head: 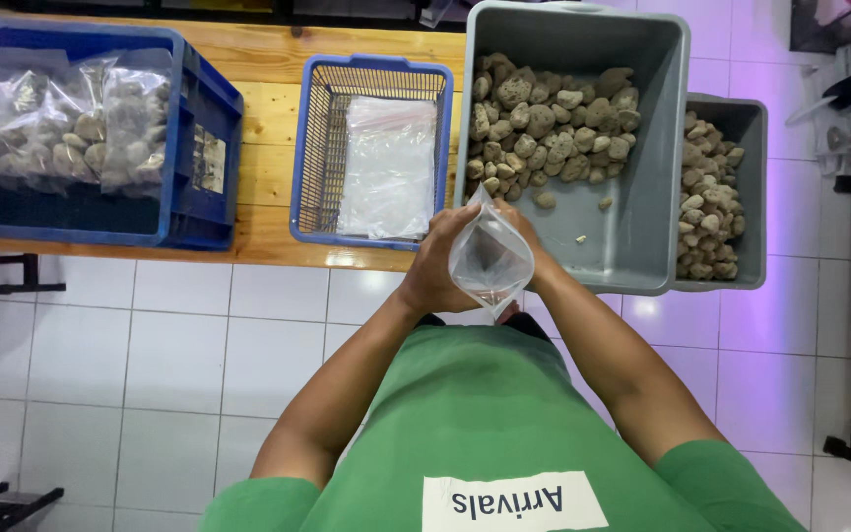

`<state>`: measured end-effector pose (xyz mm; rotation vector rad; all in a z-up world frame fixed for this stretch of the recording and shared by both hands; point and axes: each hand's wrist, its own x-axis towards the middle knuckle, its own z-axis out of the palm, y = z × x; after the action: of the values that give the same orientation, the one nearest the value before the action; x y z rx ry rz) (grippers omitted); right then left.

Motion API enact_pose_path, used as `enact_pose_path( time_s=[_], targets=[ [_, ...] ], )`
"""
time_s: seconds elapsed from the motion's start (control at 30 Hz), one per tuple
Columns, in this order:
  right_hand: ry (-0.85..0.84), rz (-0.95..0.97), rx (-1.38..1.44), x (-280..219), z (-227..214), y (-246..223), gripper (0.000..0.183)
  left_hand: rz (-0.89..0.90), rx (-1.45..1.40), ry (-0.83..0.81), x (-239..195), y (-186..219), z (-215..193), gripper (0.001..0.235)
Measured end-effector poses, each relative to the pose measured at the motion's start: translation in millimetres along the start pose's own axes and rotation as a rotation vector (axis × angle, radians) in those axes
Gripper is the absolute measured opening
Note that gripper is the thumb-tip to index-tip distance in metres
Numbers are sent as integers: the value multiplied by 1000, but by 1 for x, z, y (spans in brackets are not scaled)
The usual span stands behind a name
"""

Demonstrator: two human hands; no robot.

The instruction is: The person fills small plastic bags with rocks from a bin by hand, seals the bags, and places them into a blue crate.

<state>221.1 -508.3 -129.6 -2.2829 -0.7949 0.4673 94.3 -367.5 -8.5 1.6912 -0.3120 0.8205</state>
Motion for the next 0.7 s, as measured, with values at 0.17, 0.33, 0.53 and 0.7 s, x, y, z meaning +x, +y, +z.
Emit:
enact_pose_path(
  time_s=[0.17, 0.33, 0.53, 0.7],
  targets=[
    [4, -52, -21, 2, -15, 8, 25, -7, 53, 48, -2, 4, 7, 107],
    [151, -88, 78, -14, -80, -24, 32, -74, 149, 74, -8, -4, 19, 112],
    [323, -311, 456, -48, -184, -104, 31, -110, 264, 136, 3, -3, 40, 109],
    [244, -800, -244, -64, -192, -138, 24, -66, 278, 113, 11, -5, 48, 109]
  ],
)
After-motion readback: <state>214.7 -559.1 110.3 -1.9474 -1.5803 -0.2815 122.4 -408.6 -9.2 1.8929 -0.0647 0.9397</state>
